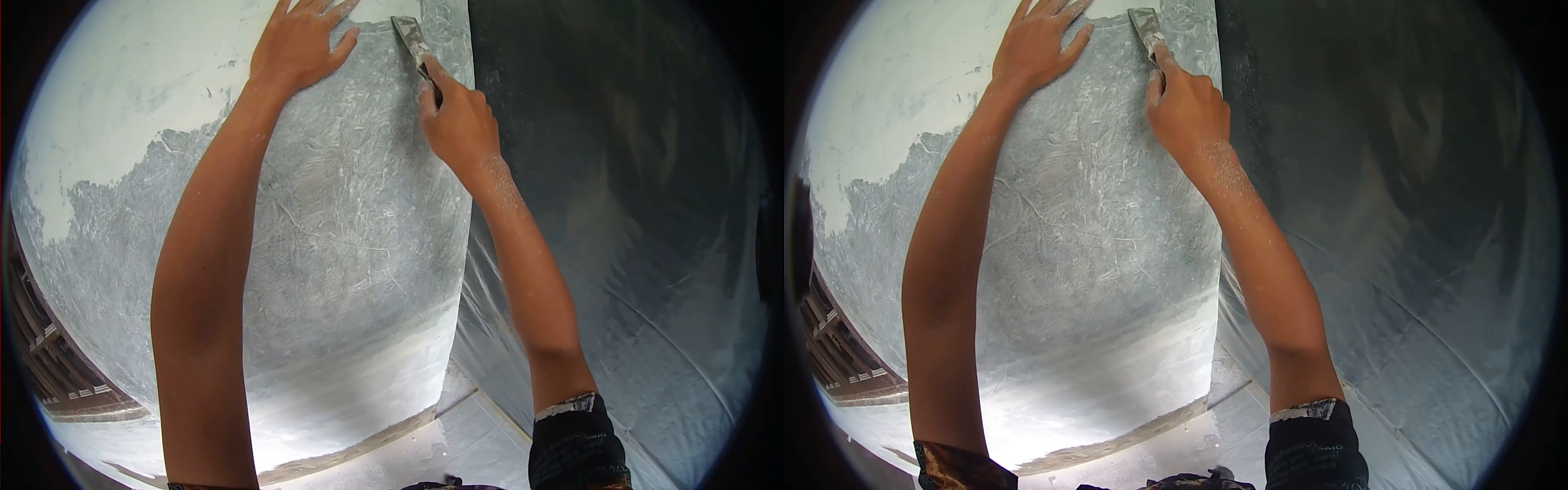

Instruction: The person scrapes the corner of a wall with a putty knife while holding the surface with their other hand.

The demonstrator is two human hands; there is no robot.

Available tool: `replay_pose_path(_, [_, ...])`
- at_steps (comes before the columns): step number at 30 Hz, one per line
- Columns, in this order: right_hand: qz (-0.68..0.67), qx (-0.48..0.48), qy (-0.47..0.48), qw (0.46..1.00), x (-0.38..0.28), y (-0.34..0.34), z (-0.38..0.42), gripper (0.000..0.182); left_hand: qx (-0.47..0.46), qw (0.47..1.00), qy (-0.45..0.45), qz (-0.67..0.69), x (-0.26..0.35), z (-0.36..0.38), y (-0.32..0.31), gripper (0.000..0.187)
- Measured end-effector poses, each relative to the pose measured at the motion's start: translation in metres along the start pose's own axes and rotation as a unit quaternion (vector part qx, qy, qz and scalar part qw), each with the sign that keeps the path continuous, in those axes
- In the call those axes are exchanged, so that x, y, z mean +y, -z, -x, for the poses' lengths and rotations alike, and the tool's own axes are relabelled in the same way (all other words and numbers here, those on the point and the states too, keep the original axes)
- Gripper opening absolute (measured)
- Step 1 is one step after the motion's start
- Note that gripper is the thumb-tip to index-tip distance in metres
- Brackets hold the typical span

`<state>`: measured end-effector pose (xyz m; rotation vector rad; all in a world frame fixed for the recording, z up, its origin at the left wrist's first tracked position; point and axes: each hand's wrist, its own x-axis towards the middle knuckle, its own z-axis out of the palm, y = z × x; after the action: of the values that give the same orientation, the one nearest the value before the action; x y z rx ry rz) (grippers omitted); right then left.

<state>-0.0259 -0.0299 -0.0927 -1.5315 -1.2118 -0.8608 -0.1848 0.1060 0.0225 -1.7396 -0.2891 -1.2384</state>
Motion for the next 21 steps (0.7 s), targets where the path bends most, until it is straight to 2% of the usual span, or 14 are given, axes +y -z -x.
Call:
replay_pose_path(7, [0.013, -0.034, -0.018, 0.999, 0.003, -0.002, 0.022, 0.047, -0.017, 1.000, 0.006, -0.011, 0.000, -0.001, 0.000, 0.054])
replay_pose_path(10, [-0.008, 0.000, -0.009, 1.000, 0.003, -0.002, -0.003, 0.047, -0.014, 1.000, 0.007, -0.019, 0.000, -0.001, -0.001, 0.054])
replay_pose_path(14, [0.003, -0.001, -0.004, 1.000, 0.004, -0.001, 0.000, 0.047, -0.021, 1.000, 0.010, -0.008, 0.002, -0.002, 0.002, 0.054])
replay_pose_path(16, [0.016, -0.033, -0.022, 0.999, 0.006, -0.003, 0.017, 0.046, -0.016, 1.000, 0.007, -0.013, 0.001, -0.001, 0.001, 0.053])
replay_pose_path(21, [0.008, -0.014, -0.014, 1.000, 0.008, -0.005, 0.002, 0.047, -0.012, 1.000, 0.005, -0.015, 0.000, -0.001, 0.000, 0.053])
